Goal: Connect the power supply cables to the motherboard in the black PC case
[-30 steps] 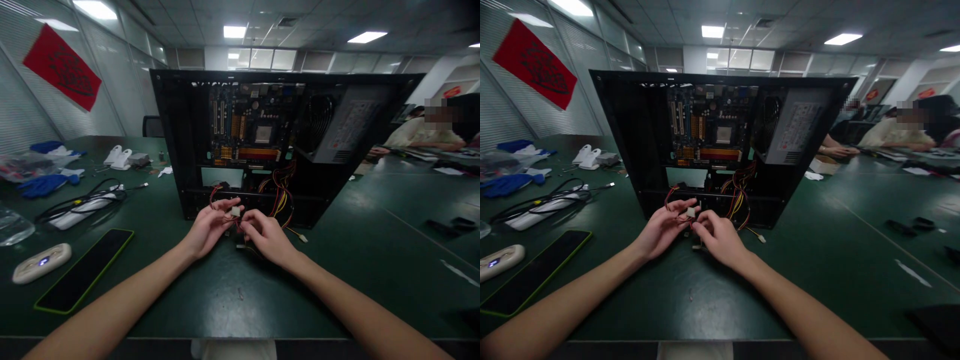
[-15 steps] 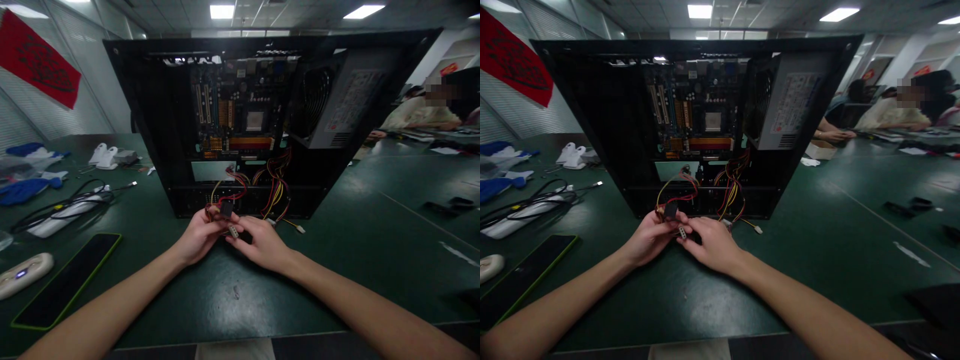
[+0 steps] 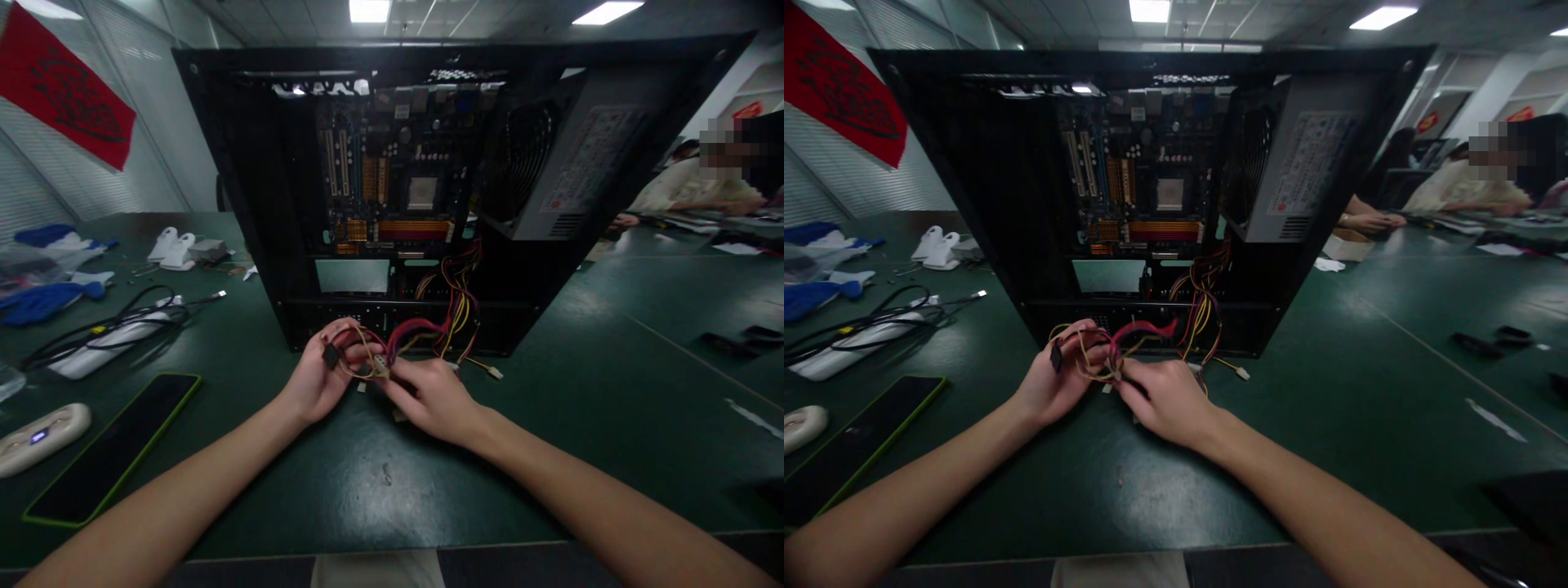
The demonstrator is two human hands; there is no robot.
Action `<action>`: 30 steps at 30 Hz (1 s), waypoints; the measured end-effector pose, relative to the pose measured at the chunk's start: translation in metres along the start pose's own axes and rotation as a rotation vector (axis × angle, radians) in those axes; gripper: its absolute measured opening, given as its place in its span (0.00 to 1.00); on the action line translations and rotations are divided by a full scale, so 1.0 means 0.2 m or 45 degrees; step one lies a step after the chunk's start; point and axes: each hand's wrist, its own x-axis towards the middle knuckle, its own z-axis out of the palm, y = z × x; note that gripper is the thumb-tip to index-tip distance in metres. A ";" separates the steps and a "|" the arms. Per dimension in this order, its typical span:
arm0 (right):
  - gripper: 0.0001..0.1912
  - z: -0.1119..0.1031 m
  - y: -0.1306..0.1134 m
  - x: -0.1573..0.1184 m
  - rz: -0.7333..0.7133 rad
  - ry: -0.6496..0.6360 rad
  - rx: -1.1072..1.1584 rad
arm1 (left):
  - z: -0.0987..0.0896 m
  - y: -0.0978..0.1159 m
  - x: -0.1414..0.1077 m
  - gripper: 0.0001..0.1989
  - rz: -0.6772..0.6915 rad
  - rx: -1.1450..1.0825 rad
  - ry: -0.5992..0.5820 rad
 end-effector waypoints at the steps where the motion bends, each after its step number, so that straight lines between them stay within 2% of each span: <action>1: 0.12 -0.01 0.00 0.00 -0.019 0.013 0.018 | -0.01 0.00 0.01 0.06 0.013 -0.032 0.040; 5: 0.17 -0.01 0.02 -0.01 -0.157 0.158 0.043 | -0.03 0.02 0.06 0.09 0.069 -0.089 0.172; 7: 0.17 -0.01 0.03 -0.01 -0.196 0.227 0.047 | -0.04 0.03 0.06 0.07 0.088 -0.014 0.110; 10: 0.16 -0.01 0.06 -0.01 -0.197 0.277 0.037 | -0.04 0.01 0.04 0.09 0.099 0.125 -0.079; 15: 0.16 -0.01 0.08 0.00 -0.223 0.263 0.062 | -0.02 -0.04 0.00 0.14 0.044 0.289 -0.255; 18: 0.17 -0.01 0.09 0.01 -0.212 0.250 0.059 | -0.03 -0.04 -0.01 0.12 0.074 0.383 -0.225; 21: 0.17 -0.03 0.09 0.02 -0.198 0.285 0.082 | -0.02 -0.02 0.00 0.13 0.195 0.578 -0.127; 23: 0.20 -0.05 0.08 0.03 -0.254 0.244 0.144 | -0.01 -0.02 0.00 0.11 0.275 0.713 -0.096; 26: 0.27 -0.07 0.05 0.03 -0.366 0.113 0.226 | 0.01 -0.03 -0.01 0.11 0.304 0.794 -0.107; 30: 0.25 -0.03 0.00 0.03 -0.389 0.170 0.137 | 0.01 -0.08 -0.03 0.12 0.278 0.781 -0.171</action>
